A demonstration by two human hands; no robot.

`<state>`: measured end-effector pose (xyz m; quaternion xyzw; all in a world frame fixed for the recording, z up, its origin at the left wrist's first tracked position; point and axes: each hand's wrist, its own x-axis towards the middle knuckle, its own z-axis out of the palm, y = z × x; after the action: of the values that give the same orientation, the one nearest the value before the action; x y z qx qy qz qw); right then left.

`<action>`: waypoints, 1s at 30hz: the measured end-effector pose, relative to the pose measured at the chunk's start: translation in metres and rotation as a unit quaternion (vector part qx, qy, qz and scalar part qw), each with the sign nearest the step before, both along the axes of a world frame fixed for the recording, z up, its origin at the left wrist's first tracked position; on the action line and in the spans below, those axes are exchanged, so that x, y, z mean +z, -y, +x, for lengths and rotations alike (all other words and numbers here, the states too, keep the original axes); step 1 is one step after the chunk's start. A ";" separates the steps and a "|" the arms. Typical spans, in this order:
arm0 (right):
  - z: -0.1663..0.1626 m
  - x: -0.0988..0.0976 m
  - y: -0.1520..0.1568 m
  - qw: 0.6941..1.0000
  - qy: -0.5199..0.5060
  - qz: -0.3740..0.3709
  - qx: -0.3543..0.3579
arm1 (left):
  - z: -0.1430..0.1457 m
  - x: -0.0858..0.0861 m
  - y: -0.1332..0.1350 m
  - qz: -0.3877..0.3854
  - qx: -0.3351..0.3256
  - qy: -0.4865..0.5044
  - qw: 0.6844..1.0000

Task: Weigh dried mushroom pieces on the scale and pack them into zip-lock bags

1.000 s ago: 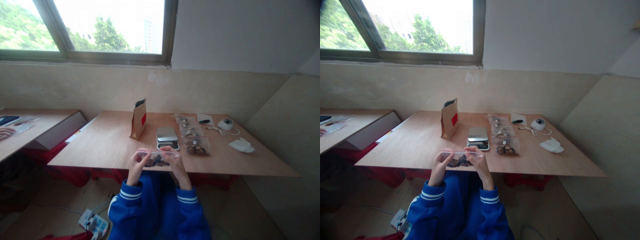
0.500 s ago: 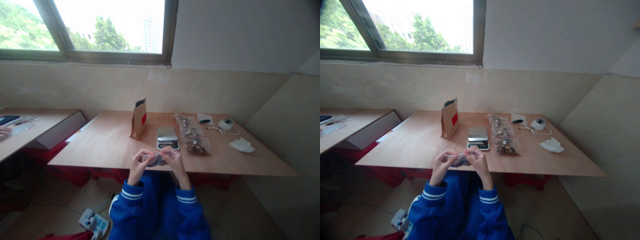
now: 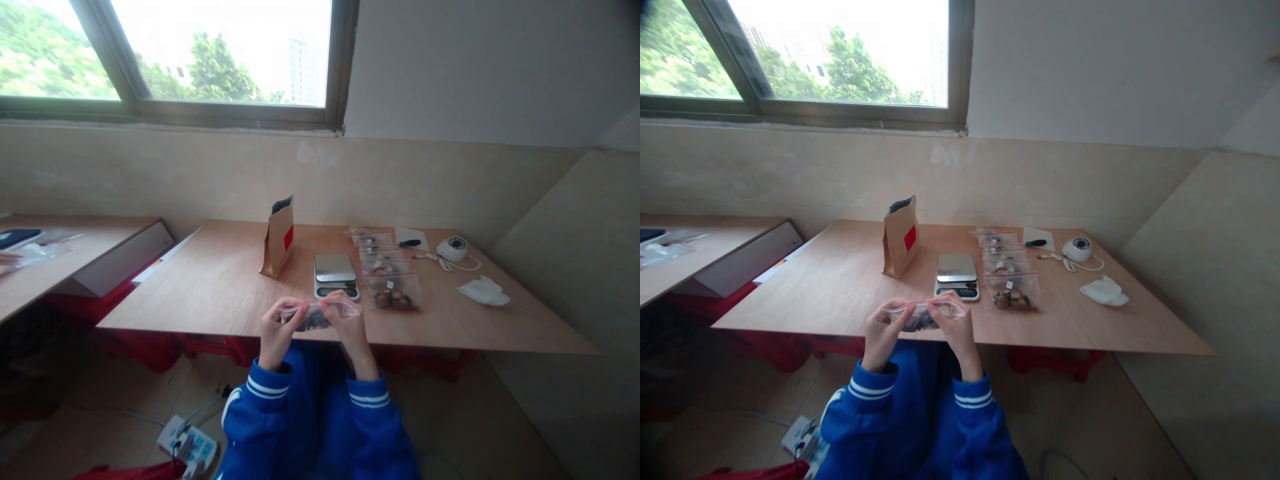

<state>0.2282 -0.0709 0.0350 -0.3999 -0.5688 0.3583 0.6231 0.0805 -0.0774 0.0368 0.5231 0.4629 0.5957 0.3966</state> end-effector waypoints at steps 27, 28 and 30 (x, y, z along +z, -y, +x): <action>-0.008 0.001 0.002 0.999 0.015 -0.039 -0.028 | 0.006 -0.003 -0.001 -0.008 0.000 -0.056 0.998; -0.008 0.001 0.002 0.999 0.016 -0.038 -0.033 | 0.006 -0.002 0.000 -0.008 0.005 -0.048 0.999; -0.008 0.000 0.001 0.998 0.008 -0.051 -0.032 | 0.007 0.000 0.002 -0.009 0.020 -0.033 0.999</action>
<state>0.2200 -0.0721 0.0353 -0.4520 -0.5420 0.3631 0.6083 0.0879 -0.0789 0.0369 0.5298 0.4912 0.5817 0.3738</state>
